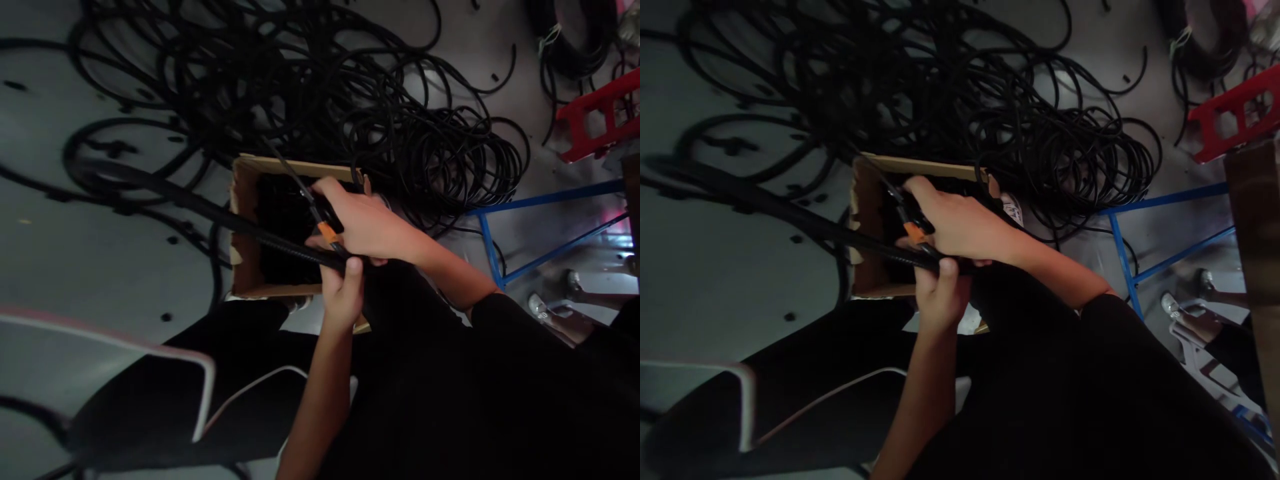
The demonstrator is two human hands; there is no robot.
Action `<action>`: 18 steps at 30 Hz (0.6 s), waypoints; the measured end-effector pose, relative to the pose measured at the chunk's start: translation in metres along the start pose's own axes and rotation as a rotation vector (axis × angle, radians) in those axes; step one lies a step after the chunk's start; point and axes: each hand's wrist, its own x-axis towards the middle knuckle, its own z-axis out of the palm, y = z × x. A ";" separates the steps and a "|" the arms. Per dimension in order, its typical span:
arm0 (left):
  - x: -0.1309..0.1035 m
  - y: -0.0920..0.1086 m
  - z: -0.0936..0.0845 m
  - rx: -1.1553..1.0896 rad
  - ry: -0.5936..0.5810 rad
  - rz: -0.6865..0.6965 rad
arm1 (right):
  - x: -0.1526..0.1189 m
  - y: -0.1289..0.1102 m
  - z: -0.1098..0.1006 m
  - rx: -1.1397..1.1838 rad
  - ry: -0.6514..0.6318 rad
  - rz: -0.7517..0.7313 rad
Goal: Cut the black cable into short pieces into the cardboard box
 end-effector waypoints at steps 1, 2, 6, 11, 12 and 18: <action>-0.002 -0.002 0.000 -0.097 0.032 0.016 | 0.001 0.016 0.000 0.106 -0.097 -0.020; -0.001 -0.003 0.000 -0.183 0.060 0.032 | 0.002 0.036 -0.004 0.234 -0.190 -0.055; 0.009 -0.004 0.010 -0.325 0.173 0.029 | 0.019 0.139 -0.029 0.642 -0.036 -0.045; 0.020 0.004 0.021 -0.310 0.207 0.050 | 0.071 0.242 -0.023 0.785 0.504 0.722; 0.021 0.007 0.021 -0.309 0.218 0.048 | 0.082 0.255 -0.014 0.791 0.515 0.785; 0.021 0.026 0.017 -0.272 0.232 -0.038 | 0.145 0.311 0.025 0.918 0.592 0.850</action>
